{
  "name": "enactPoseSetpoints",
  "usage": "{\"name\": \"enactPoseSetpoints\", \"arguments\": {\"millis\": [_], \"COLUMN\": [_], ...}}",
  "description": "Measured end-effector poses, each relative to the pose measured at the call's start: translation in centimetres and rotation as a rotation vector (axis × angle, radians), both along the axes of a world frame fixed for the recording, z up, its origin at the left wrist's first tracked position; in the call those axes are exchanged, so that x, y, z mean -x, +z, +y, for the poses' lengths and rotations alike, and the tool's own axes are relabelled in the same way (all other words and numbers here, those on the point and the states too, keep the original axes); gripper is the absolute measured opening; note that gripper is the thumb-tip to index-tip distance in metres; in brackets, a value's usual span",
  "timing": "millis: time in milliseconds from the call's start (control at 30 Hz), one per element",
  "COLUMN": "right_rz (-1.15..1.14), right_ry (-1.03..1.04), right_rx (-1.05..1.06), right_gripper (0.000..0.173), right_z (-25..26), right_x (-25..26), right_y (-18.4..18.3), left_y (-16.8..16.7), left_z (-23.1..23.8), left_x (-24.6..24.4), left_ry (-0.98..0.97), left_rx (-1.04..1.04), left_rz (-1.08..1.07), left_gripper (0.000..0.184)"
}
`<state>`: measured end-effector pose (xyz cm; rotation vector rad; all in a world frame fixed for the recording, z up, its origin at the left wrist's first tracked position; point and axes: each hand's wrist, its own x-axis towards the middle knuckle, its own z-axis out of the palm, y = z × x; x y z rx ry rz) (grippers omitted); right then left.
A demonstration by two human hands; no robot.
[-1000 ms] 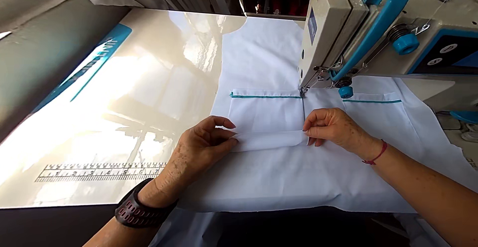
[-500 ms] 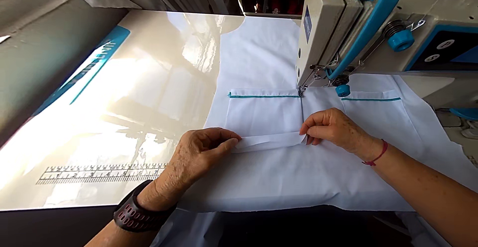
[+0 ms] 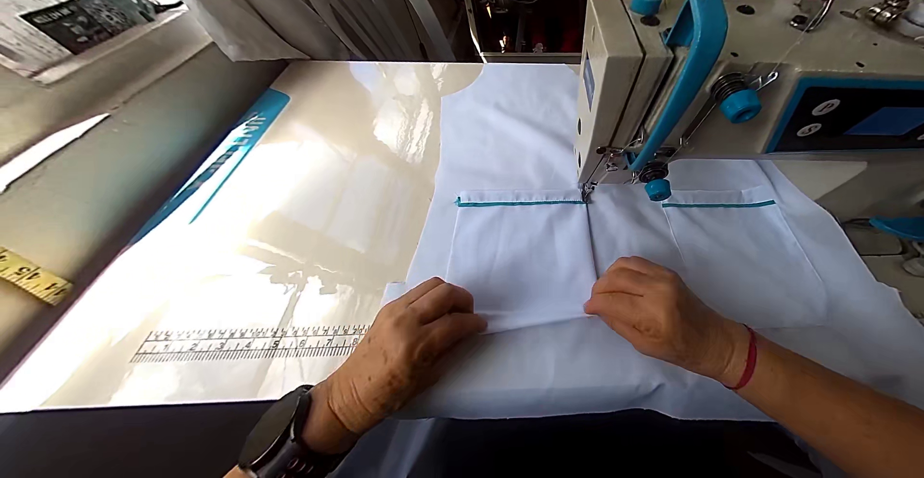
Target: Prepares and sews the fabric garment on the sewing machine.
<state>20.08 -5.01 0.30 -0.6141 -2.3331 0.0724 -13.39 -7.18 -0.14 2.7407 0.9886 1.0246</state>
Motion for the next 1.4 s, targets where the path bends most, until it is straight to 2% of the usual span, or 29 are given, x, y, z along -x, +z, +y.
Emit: {"name": "enactPoseSetpoints", "arguments": {"millis": [67,167,333,433,500,733,900,1200,1400], "right_rz": [-0.120,-0.167,-0.100,0.039,0.116,0.228,0.241,0.133,0.101], "right_ry": [0.041,0.062,0.059,-0.012,-0.048,-0.074,-0.041,0.055,-0.068], "right_rx": [-0.146,-0.172,-0.109,0.007,0.086,0.234,0.216,0.016,0.120], "right_gripper": [0.021,0.022,0.023,0.017,0.013,0.006,0.003,0.019,0.015], "right_z": [-0.4,-0.6,-0.3,-0.1,0.3,1.0,1.0,1.1,0.1], "right_x": [-0.3,-0.5,-0.2,-0.1,0.1,0.8,0.8,0.2,0.6], "right_y": [-0.1,-0.1,-0.4,-1.1,-1.4,-0.9,-1.0,-1.5,-0.6], "left_y": [0.6,2.6,1.6,0.0,-0.4,0.2,0.1,0.7,0.1], "left_z": [-0.6,-1.2,-0.3,0.2,0.3,0.5,0.5,0.3,0.3], "left_x": [0.1,-1.6,-10.0,-12.7,-12.8,-11.6,-11.6,-11.5,-11.8], "left_ry": [-0.016,0.034,-0.008,0.077,0.125,0.149,0.156,0.106,0.121], "left_rx": [-0.016,0.041,0.108,0.096,0.126,0.366,0.364,0.422,0.351], "left_rz": [0.133,0.253,0.092,0.000,-0.078,-0.216,-0.221,-0.214,-0.263], "left_gripper": [0.029,0.032,0.040,0.025,0.018,0.016,0.016,0.017,0.010]}}
